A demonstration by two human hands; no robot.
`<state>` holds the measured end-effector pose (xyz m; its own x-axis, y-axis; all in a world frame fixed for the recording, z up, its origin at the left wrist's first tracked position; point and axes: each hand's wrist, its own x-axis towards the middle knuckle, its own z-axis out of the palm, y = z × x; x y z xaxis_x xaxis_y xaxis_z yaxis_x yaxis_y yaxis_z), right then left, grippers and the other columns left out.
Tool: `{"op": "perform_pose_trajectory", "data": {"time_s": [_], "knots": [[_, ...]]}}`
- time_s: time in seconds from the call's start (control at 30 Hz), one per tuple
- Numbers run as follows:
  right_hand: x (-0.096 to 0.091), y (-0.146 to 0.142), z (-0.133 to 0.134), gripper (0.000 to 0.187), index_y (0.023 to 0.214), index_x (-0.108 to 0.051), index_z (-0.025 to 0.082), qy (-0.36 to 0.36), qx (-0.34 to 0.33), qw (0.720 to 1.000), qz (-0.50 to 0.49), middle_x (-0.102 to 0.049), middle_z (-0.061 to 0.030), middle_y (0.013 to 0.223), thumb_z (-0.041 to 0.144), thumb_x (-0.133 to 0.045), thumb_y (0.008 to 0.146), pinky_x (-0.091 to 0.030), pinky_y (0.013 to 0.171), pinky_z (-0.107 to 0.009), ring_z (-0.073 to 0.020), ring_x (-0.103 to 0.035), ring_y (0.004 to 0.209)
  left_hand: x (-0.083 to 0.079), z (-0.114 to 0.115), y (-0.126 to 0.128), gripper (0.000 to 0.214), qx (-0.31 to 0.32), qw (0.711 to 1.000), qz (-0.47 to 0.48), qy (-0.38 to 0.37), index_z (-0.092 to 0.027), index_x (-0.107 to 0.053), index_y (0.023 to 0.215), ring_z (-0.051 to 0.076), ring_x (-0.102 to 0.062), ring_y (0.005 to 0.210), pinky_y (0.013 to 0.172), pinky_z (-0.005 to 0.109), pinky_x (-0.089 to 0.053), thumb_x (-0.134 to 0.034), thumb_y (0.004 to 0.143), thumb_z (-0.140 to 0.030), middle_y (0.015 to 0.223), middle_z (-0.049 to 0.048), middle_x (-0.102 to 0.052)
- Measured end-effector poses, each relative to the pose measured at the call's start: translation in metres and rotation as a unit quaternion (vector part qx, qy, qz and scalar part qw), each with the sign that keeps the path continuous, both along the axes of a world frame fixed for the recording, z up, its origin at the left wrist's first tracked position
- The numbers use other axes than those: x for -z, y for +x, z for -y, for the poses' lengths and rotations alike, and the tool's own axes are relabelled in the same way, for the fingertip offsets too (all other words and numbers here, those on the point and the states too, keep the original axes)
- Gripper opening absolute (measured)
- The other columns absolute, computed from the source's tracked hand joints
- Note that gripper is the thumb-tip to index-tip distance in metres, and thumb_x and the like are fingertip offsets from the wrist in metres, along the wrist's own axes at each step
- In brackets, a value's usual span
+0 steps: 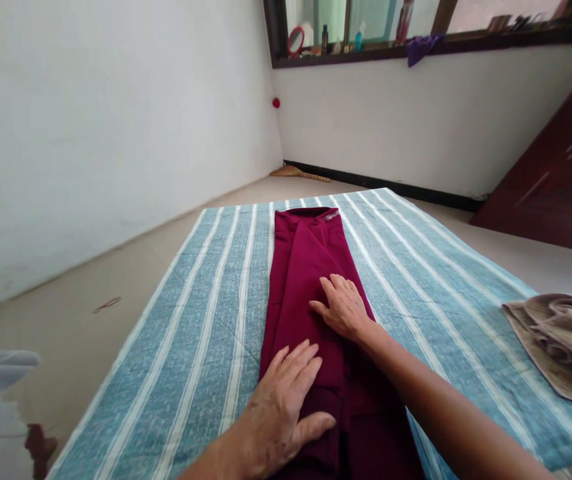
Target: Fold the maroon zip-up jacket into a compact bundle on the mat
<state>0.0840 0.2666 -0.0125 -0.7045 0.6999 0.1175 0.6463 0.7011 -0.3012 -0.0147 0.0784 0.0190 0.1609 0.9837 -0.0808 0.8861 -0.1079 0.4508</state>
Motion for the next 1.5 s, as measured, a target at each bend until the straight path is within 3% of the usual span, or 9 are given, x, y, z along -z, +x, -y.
{"op": "perform_pose_trajectory", "data": {"time_s": [0.23,0.33,0.4,0.53,0.63,0.77,0.87,1.27,1.5], "knots": [[-0.003,-0.017,-0.042,0.031,0.109,-0.057,0.017,-0.026,0.082,0.996,-0.016,-0.062,-0.0106,0.105,0.040,-0.050,0.090,-0.039,0.088,-0.034,-0.0251,-0.055,0.103,0.039,0.016,-0.013,0.088,0.015,0.991,-0.008,0.129,-0.044,0.001,0.147,0.031,-0.039,0.133,0.110,0.054,-0.034,-0.056,0.081,-0.057,0.146,0.0047,-0.042],[-0.002,-0.031,-0.060,0.028,0.104,-0.059,0.016,-0.038,0.113,0.993,-0.017,-0.063,-0.0118,0.105,0.039,-0.049,0.090,-0.041,0.082,-0.033,-0.0251,-0.058,0.101,0.055,0.009,-0.028,0.080,-0.004,0.978,-0.002,0.207,-0.044,-0.012,0.147,0.030,-0.043,0.131,0.105,0.051,-0.042,-0.056,0.080,-0.057,0.143,0.0040,-0.047],[0.000,-0.037,-0.071,0.028,0.102,-0.060,0.016,-0.051,0.135,0.989,-0.016,-0.064,-0.0124,0.105,0.038,-0.049,0.090,-0.041,0.078,-0.032,-0.0249,-0.060,0.099,0.052,-0.006,-0.043,0.068,-0.036,0.968,0.002,0.249,-0.042,-0.028,0.142,0.028,-0.048,0.127,0.101,0.046,-0.048,-0.057,0.082,-0.050,0.139,0.0043,-0.052],[0.007,-0.044,-0.089,0.025,0.090,-0.065,0.018,-0.087,0.166,0.982,-0.013,-0.069,-0.0100,0.095,0.038,-0.052,0.088,-0.040,0.068,-0.029,-0.0241,-0.064,0.090,0.015,-0.074,-0.076,0.034,-0.178,0.965,0.013,0.192,-0.025,-0.060,0.118,0.024,-0.058,0.116,0.099,0.038,-0.048,-0.053,0.086,-0.035,0.124,0.0071,-0.064],[0.014,-0.047,-0.094,0.023,0.084,-0.067,0.020,-0.104,0.179,0.978,-0.018,-0.071,-0.0068,0.089,0.037,-0.051,0.088,-0.036,0.062,-0.027,-0.0221,-0.065,0.086,-0.006,-0.149,-0.101,0.028,-0.303,0.947,0.013,0.107,-0.018,-0.063,0.110,0.019,-0.064,0.104,0.090,0.028,-0.050,-0.054,0.085,-0.028,0.116,0.0088,-0.067],[0.013,-0.048,-0.094,0.021,0.082,-0.064,0.021,-0.100,0.190,0.976,-0.036,-0.070,-0.0035,0.084,0.033,-0.048,0.091,-0.032,0.059,-0.026,-0.0188,-0.065,0.082,0.000,-0.236,-0.124,0.023,-0.377,0.923,-0.004,0.077,-0.011,-0.066,0.095,0.024,-0.066,0.093,0.084,0.036,-0.049,-0.057,0.085,-0.030,0.096,0.0148,-0.071],[0.007,-0.047,-0.093,0.021,0.083,-0.060,0.022,-0.084,0.186,0.978,-0.053,-0.070,-0.0016,0.081,0.031,-0.045,0.093,-0.031,0.059,-0.026,-0.0172,-0.064,0.079,0.012,-0.272,-0.131,0.023,-0.407,0.911,-0.006,0.061,-0.012,-0.065,0.088,0.021,-0.065,0.089,0.083,0.039,-0.050,-0.059,0.086,-0.034,0.091,0.0088,-0.070],[0.038,-0.044,-0.099,0.021,0.081,-0.056,0.020,-0.053,0.160,0.985,-0.024,-0.070,-0.0040,0.076,0.026,-0.043,0.095,-0.024,0.054,-0.027,-0.0188,-0.065,0.070,0.043,-0.293,-0.136,0.022,-0.443,0.893,0.030,0.073,-0.015,-0.062,0.099,0.019,-0.064,0.090,0.083,0.040,-0.051,-0.058,0.088,-0.033,0.095,0.0045,-0.067],[0.059,-0.044,-0.095,0.021,0.076,-0.051,0.021,0.003,0.149,0.986,-0.073,-0.066,0.0002,0.065,0.024,-0.043,0.095,-0.025,0.052,-0.026,-0.0173,-0.064,0.059,0.055,-0.317,-0.156,0.028,-0.383,0.910,0.085,0.133,-0.014,-0.059,0.112,0.021,-0.063,0.100,0.088,0.044,-0.051,-0.060,0.088,-0.028,0.111,0.0074,-0.065]]}}
